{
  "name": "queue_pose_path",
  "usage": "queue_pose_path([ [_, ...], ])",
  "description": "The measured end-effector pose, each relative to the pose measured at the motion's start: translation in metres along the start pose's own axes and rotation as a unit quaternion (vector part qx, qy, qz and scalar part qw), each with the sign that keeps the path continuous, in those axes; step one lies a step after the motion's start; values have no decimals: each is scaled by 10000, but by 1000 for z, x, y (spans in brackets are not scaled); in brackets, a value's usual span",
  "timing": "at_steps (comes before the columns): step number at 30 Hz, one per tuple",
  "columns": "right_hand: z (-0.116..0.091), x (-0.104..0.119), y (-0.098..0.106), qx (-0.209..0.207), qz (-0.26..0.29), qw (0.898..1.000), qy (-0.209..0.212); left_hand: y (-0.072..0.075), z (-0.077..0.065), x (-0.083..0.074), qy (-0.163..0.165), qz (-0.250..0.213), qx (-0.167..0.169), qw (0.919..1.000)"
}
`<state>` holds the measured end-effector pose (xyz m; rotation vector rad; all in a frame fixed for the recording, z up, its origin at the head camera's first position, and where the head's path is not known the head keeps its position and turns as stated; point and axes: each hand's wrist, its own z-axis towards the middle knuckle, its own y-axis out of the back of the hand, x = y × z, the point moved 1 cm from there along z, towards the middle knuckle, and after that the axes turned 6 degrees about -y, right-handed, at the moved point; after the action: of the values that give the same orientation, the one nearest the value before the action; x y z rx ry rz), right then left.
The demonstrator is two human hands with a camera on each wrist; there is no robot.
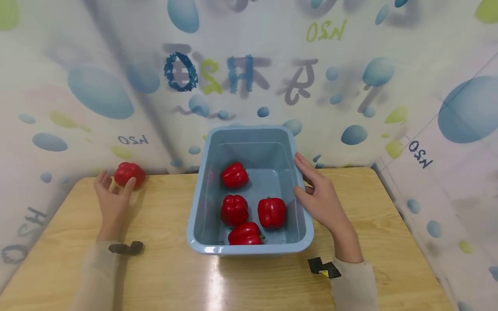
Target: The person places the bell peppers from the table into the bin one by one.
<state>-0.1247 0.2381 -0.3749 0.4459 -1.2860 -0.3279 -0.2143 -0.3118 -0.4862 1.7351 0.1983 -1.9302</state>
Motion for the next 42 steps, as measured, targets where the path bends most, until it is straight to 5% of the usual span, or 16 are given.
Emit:
queue_pose_path([
  [6, 0, 1, 1, -23, -49, 10000, -44, -7, 8, 0, 68, -149, 148, 9998],
  [15, 0, -1, 2, -29, -28, 10000, -10, -12, 16, 2, -185, 373, 197, 9989],
  [37, 1, -3, -1, -28, 21, 10000, 69, -14, 22, 0, 267, 573, 580, 9963],
  [42, 1, -4, -2, -74, 12, 9999, 73, -14, 21, -1, 92, 594, 563, 9966],
])
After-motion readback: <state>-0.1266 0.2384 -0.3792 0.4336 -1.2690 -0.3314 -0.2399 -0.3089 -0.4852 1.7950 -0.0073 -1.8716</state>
